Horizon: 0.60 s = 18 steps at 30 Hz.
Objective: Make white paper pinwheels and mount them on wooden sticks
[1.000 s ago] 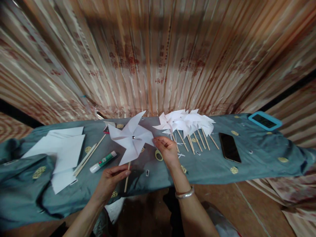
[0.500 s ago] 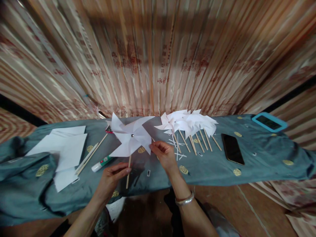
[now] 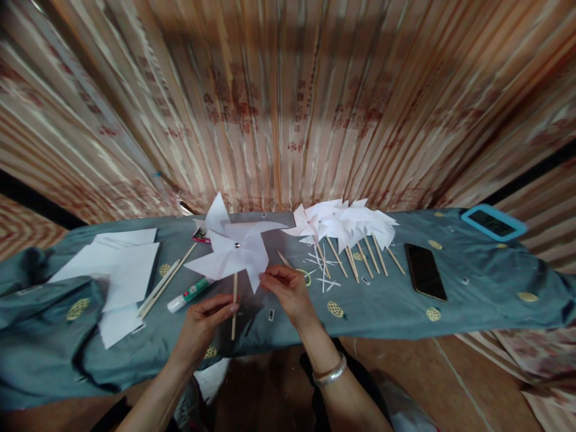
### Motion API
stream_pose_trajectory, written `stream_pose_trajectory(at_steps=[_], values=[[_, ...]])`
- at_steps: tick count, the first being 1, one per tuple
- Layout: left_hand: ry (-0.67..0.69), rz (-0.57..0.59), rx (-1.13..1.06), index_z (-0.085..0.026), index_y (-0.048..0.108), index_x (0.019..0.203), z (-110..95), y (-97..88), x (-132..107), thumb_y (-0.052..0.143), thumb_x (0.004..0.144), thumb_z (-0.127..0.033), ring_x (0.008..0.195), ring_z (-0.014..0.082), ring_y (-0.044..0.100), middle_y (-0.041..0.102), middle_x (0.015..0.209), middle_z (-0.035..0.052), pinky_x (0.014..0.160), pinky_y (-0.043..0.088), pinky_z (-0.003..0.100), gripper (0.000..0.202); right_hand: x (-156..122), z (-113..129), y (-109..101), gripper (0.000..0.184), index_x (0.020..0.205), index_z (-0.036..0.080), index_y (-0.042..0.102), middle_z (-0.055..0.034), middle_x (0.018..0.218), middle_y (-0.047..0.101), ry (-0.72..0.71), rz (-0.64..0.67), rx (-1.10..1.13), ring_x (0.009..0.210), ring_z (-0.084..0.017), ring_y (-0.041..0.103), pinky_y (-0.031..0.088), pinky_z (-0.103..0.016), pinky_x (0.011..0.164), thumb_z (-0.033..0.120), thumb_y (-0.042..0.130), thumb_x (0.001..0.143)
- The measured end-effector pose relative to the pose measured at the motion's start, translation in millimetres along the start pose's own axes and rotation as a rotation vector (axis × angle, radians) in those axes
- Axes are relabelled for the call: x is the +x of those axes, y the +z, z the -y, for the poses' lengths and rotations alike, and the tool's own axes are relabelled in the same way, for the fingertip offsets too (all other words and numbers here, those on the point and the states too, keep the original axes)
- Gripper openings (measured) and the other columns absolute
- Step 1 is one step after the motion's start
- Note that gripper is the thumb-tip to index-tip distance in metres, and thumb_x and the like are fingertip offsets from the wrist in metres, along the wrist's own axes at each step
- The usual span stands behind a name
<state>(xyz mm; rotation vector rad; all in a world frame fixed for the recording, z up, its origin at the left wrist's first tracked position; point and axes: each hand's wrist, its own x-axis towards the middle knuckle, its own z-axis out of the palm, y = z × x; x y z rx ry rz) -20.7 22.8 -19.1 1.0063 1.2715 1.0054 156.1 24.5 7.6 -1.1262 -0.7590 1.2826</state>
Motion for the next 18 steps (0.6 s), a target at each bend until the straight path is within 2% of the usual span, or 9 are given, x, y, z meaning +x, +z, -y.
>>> stream_pose_trajectory(at_steps=[12, 18], values=[[-0.005, 0.026, -0.046, -0.018, 0.078, 0.068, 0.2, 0.1, 0.1, 0.084, 0.049, -0.036, 0.067, 0.0173, 0.063, 0.073, 0.071, 0.0033, 0.066, 0.052, 0.026, 0.027, -8.0, -6.7, 12.8, 0.026, 0.06, 0.018, 0.071, 0.0001, 0.058, 0.068, 0.066, 0.09, 0.049, 0.056, -0.011, 0.061, 0.05, -0.024, 0.059, 0.04, 0.085, 0.056], [-0.023, 0.01, -0.069, -0.019, 0.077, 0.066, 1.6, 0.8, 0.2, 0.086, 0.046, -0.035, 0.065, 0.016, 0.062, 0.072, 0.069, 0.003, 0.066, 0.051, 0.026, 0.027, -10.1, -8.7, 15.4, 0.025, 0.061, 0.018, 0.071, -0.0002, 0.06, 0.07, 0.04, 0.132, 0.043, 0.056, -0.011, 0.063, 0.053, -0.025, 0.061, 0.04, 0.083, 0.06]])
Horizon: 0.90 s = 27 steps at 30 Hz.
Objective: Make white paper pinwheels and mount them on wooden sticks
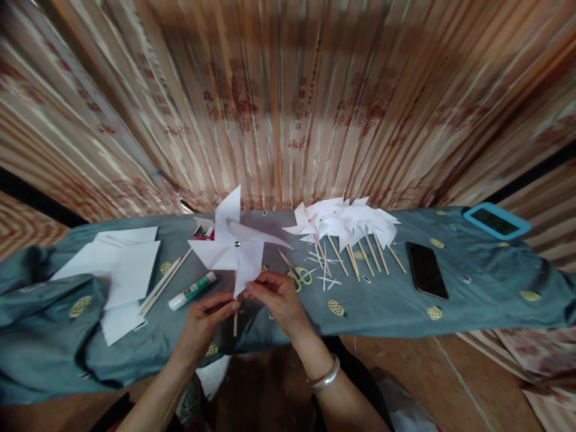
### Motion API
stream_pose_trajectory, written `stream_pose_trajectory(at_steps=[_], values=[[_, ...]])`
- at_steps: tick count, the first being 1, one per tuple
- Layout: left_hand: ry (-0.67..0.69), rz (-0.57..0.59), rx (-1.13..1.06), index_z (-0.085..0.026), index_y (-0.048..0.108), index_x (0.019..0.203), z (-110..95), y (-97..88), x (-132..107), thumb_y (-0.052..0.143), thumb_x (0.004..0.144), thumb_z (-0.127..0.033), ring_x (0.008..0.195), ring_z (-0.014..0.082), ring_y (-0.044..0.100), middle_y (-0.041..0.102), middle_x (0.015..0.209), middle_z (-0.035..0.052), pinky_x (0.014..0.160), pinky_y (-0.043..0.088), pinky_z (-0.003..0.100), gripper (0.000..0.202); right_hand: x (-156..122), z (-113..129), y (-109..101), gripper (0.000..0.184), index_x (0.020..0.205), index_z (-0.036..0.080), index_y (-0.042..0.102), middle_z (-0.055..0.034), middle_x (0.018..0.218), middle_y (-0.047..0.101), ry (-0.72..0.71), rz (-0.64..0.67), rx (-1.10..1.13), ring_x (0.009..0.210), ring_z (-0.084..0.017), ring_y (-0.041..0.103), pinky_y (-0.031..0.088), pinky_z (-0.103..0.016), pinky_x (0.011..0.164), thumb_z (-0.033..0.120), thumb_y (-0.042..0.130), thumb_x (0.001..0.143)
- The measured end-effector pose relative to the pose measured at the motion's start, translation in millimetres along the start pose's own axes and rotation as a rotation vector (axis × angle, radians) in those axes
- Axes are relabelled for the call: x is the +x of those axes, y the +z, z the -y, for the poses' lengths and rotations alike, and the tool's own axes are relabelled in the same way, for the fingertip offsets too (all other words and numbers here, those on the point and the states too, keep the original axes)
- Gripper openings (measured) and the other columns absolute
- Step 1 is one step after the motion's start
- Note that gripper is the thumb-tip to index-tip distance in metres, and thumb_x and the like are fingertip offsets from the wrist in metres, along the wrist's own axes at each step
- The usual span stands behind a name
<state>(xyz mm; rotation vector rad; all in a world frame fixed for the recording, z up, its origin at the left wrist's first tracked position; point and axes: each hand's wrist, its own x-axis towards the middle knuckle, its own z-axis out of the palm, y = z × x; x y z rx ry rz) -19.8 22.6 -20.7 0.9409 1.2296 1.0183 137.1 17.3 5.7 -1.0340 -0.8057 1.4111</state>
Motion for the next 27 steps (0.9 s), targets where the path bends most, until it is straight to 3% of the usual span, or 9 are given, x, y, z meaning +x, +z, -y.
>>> stream_pose_trajectory(at_steps=[8, 12, 17, 27], values=[[0.035, 0.017, 0.034, -0.019, 0.078, 0.07, -2.9, -0.3, -1.4, 0.082, 0.053, -0.034, 0.07, 0.0182, 0.063, 0.073, 0.073, 0.0026, 0.068, 0.051, 0.027, 0.022, 0.3, 4.1, -3.4, 0.024, 0.06, 0.019, 0.071, 0.0001, 0.059, 0.068, 0.0, -0.032, -0.019, 0.056, -0.012, 0.062, 0.053, -0.025, 0.06, 0.04, 0.083, 0.059], [0.02, 0.02, 0.047, -0.02, 0.079, 0.069, -4.8, 0.3, -2.2, 0.084, 0.05, -0.034, 0.069, 0.0187, 0.063, 0.074, 0.072, 0.0035, 0.068, 0.052, 0.027, 0.024, 0.3, 4.7, -6.8, 0.025, 0.063, 0.019, 0.072, 0.0005, 0.062, 0.068, -0.012, -0.034, -0.007, 0.059, -0.012, 0.06, 0.052, -0.025, 0.061, 0.041, 0.084, 0.058], [0.032, 0.01, 0.077, -0.02, 0.078, 0.066, -3.6, 0.9, -1.8, 0.084, 0.049, -0.036, 0.069, 0.0199, 0.064, 0.074, 0.071, 0.0055, 0.066, 0.053, 0.028, 0.025, 3.4, 6.4, -13.7, 0.03, 0.065, 0.02, 0.072, -0.0012, 0.062, 0.066, -0.071, -0.066, 0.036, 0.059, -0.014, 0.056, 0.047, -0.027, 0.059, 0.05, 0.075, 0.069], [0.023, 0.052, 0.088, -0.022, 0.078, 0.066, -1.3, 2.7, -1.6, 0.082, 0.049, -0.035, 0.069, 0.0191, 0.064, 0.074, 0.071, 0.0045, 0.065, 0.051, 0.026, 0.022, 8.6, 12.0, -16.5, 0.028, 0.062, 0.021, 0.073, 0.0013, 0.057, 0.063, -0.045, -0.152, 0.11, 0.054, -0.012, 0.051, 0.043, -0.027, 0.053, 0.047, 0.083, 0.058]])
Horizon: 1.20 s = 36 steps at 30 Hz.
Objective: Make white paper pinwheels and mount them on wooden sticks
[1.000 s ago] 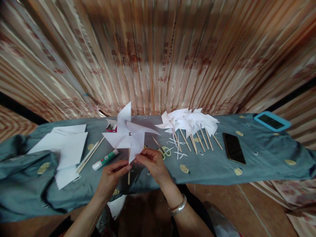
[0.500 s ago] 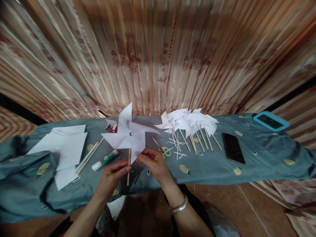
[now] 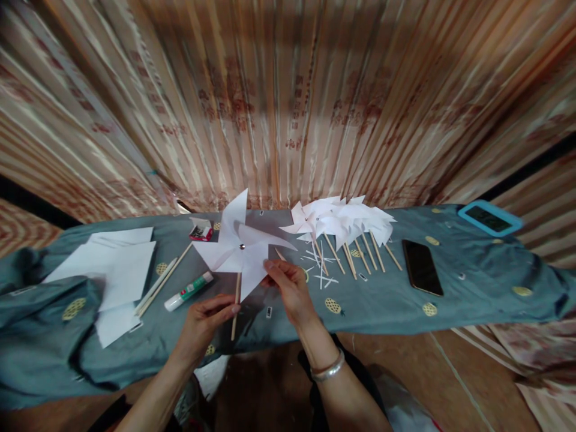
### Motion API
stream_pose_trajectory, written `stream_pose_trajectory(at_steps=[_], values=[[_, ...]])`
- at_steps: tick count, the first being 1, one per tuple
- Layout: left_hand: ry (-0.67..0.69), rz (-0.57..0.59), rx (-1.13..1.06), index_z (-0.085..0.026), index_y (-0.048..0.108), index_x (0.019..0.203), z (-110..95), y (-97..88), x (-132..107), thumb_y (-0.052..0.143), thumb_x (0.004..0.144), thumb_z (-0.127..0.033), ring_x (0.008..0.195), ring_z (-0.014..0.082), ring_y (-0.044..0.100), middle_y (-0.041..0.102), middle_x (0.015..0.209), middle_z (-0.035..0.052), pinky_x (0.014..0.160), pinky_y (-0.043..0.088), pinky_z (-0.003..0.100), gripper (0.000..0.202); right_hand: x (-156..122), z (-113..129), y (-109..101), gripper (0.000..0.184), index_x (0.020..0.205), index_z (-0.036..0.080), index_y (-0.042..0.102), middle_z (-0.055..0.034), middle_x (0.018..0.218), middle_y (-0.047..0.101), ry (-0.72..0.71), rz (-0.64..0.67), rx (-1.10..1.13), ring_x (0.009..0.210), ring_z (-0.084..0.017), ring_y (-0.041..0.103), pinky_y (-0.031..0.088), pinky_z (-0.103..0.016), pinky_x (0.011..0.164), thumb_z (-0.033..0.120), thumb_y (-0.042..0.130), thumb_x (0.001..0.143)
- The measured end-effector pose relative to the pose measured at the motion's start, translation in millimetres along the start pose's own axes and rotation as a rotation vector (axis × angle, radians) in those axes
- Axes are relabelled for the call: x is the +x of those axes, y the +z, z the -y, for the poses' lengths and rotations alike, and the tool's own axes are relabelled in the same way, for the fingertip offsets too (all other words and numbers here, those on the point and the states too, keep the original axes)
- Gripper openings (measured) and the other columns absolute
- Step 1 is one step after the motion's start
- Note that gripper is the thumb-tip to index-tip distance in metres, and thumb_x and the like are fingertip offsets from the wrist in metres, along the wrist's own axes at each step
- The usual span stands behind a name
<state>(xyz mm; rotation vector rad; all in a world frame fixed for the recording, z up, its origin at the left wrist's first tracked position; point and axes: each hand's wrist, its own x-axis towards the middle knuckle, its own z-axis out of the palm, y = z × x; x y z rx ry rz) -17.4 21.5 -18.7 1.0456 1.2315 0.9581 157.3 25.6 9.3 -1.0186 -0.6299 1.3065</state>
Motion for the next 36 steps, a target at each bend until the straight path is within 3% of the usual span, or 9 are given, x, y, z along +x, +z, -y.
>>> stream_pose_trajectory(at_steps=[18, 27, 32, 36], values=[[-0.034, -0.04, -0.072, -0.021, 0.077, 0.061, -2.2, 2.9, -0.1, 0.084, 0.045, -0.031, 0.063, 0.0148, 0.06, 0.071, 0.065, 0.0014, 0.062, 0.049, 0.024, 0.02, -1.8, -4.2, 1.6, 0.026, 0.064, 0.021, 0.075, 0.0024, 0.056, 0.064, -0.022, 0.031, -0.078, 0.054, -0.01, 0.053, 0.042, -0.025, 0.057, 0.046, 0.083, 0.06], [-0.01, 0.0, -0.064, -0.02, 0.079, 0.072, 3.8, -1.0, 0.0, 0.083, 0.052, -0.032, 0.073, 0.0199, 0.067, 0.076, 0.077, 0.0048, 0.073, 0.053, 0.029, 0.024, -5.0, -10.0, 7.9, 0.028, 0.06, 0.021, 0.074, 0.0011, 0.058, 0.066, 0.0, 0.066, -0.119, 0.055, -0.011, 0.054, 0.046, -0.026, 0.058, 0.047, 0.082, 0.06], [0.017, 0.013, -0.045, -0.019, 0.078, 0.068, 4.5, -1.7, 0.9, 0.083, 0.053, -0.031, 0.068, 0.0194, 0.067, 0.075, 0.073, 0.0047, 0.068, 0.054, 0.028, 0.02, -10.2, -13.5, 14.1, 0.029, 0.063, 0.02, 0.075, -0.0005, 0.061, 0.069, 0.05, 0.096, -0.12, 0.056, -0.011, 0.056, 0.047, -0.025, 0.059, 0.048, 0.081, 0.062], [0.035, 0.025, -0.037, -0.019, 0.078, 0.072, 2.3, -1.7, 0.4, 0.081, 0.056, -0.029, 0.075, 0.0209, 0.068, 0.076, 0.078, 0.0054, 0.074, 0.054, 0.029, 0.019, -12.6, -18.8, 17.1, 0.029, 0.063, 0.02, 0.074, 0.0001, 0.061, 0.069, 0.062, 0.159, -0.118, 0.055, -0.009, 0.055, 0.046, -0.023, 0.058, 0.048, 0.079, 0.065]])
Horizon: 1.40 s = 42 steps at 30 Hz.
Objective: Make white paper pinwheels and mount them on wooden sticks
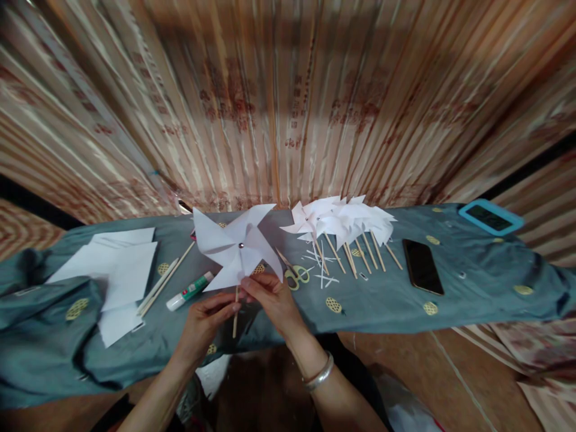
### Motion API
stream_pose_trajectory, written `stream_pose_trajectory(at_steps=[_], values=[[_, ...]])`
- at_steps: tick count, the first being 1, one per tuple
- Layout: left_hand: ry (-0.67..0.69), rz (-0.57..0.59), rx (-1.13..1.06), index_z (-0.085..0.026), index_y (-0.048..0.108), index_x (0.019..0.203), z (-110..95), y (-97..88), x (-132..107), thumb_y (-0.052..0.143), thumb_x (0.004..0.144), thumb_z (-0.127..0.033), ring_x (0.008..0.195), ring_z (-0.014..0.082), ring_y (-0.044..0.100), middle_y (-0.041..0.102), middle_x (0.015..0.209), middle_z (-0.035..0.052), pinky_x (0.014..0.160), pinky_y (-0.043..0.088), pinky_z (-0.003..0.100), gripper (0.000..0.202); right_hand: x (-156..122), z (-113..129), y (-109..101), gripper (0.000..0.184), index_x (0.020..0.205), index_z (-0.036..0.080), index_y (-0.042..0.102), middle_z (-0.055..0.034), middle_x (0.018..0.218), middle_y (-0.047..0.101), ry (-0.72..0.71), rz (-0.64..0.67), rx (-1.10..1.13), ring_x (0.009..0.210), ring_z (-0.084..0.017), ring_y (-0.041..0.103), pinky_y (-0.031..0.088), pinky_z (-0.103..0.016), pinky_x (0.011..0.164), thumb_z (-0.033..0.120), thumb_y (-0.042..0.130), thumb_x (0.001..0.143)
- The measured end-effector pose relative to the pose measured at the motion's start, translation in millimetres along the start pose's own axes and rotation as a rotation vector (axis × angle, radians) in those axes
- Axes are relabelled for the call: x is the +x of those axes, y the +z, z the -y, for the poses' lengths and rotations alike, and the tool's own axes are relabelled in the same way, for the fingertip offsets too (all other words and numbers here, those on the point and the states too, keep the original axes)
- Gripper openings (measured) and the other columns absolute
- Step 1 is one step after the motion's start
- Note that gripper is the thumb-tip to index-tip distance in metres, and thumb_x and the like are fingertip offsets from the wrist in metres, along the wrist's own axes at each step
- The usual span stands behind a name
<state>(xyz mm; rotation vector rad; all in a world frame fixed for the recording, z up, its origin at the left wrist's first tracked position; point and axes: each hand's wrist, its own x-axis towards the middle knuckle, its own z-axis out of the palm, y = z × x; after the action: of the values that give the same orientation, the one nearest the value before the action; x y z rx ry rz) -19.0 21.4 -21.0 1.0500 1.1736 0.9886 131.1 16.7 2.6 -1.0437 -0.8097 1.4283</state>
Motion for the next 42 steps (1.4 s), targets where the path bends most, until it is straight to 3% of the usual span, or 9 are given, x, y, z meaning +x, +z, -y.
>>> stream_pose_trajectory(at_steps=[5, 11, 15, 18, 23, 29, 33, 42], values=[[-0.01, -0.024, -0.012, -0.017, 0.077, 0.072, -2.1, -3.2, 0.8, 0.082, 0.055, -0.032, 0.075, 0.0219, 0.068, 0.076, 0.08, 0.0068, 0.074, 0.054, 0.031, 0.023, -2.7, -3.6, -5.5, 0.03, 0.076, 0.019, 0.076, -0.0008, 0.067, 0.07, 0.009, 0.102, -0.057, 0.061, -0.012, 0.058, 0.046, -0.024, 0.059, 0.048, 0.076, 0.069], [-0.024, -0.102, -0.02, -0.017, 0.076, 0.071, -2.0, -11.9, 3.4, 0.084, 0.051, -0.031, 0.07, 0.0212, 0.067, 0.074, 0.074, 0.0044, 0.071, 0.054, 0.033, 0.025, -3.3, 6.3, -40.5, 0.043, 0.07, 0.016, 0.075, -0.0028, 0.06, 0.069, 0.108, 0.149, -0.161, 0.051, -0.009, 0.051, 0.038, -0.024, 0.052, 0.059, 0.074, 0.067], [-0.026, -0.064, 0.004, -0.02, 0.077, 0.07, -0.9, -12.0, 1.9, 0.083, 0.054, -0.03, 0.072, 0.0208, 0.066, 0.075, 0.075, 0.0037, 0.073, 0.054, 0.033, 0.02, 5.2, 19.6, -59.9, 0.038, 0.064, 0.019, 0.074, -0.0024, 0.06, 0.068, -0.052, -0.148, 0.024, 0.053, -0.011, 0.052, 0.035, -0.024, 0.049, 0.057, 0.078, 0.063], [-0.041, -0.026, 0.01, -0.02, 0.077, 0.068, 0.4, -9.7, 0.2, 0.082, 0.053, -0.03, 0.071, 0.0197, 0.066, 0.075, 0.073, 0.0036, 0.071, 0.053, 0.03, 0.018, 11.1, 27.3, -62.4, 0.034, 0.075, 0.022, 0.077, -0.0024, 0.072, 0.073, -0.168, -0.282, 0.071, 0.063, -0.013, 0.057, 0.042, -0.026, 0.059, 0.053, 0.082, 0.06], [-0.062, 0.012, 0.028, -0.018, 0.078, 0.069, 1.0, -8.2, -2.1, 0.081, 0.052, -0.033, 0.069, 0.021, 0.066, 0.075, 0.073, 0.0061, 0.068, 0.054, 0.031, 0.022, 18.1, 25.5, -56.2, 0.037, 0.084, 0.026, 0.077, -0.0026, 0.089, 0.076, -0.12, -0.186, 0.026, 0.081, -0.018, 0.063, 0.046, -0.031, 0.076, 0.056, 0.079, 0.063], [-0.094, 0.032, 0.051, -0.02, 0.078, 0.068, 0.1, -9.0, -3.6, 0.081, 0.05, -0.034, 0.07, 0.0215, 0.067, 0.075, 0.074, 0.0062, 0.069, 0.054, 0.03, 0.023, 24.9, 24.6, -49.4, 0.055, 0.102, 0.028, 0.073, -0.0035, 0.114, 0.072, -0.023, 0.014, 0.169, 0.112, -0.024, 0.061, 0.044, -0.036, 0.095, 0.071, 0.065, 0.069], [-0.083, 0.034, 0.037, -0.021, 0.078, 0.067, 0.1, -8.4, -3.3, 0.081, 0.051, -0.034, 0.07, 0.0206, 0.067, 0.075, 0.075, 0.0054, 0.069, 0.054, 0.029, 0.02, 20.3, 30.5, -45.1, 0.058, 0.1, 0.025, 0.073, -0.0061, 0.11, 0.073, 0.025, 0.085, 0.207, 0.108, -0.025, 0.063, 0.047, -0.036, 0.092, 0.073, 0.06, 0.071], [-0.083, 0.019, 0.033, -0.019, 0.078, 0.07, -2.6, -8.9, -3.4, 0.082, 0.053, -0.033, 0.068, 0.0194, 0.065, 0.073, 0.07, 0.0045, 0.067, 0.052, 0.029, 0.022, 16.5, 29.4, -40.6, 0.056, 0.085, 0.023, 0.075, -0.0058, 0.089, 0.076, 0.062, 0.088, 0.196, 0.089, -0.022, 0.068, 0.049, -0.032, 0.081, 0.074, 0.063, 0.067]])
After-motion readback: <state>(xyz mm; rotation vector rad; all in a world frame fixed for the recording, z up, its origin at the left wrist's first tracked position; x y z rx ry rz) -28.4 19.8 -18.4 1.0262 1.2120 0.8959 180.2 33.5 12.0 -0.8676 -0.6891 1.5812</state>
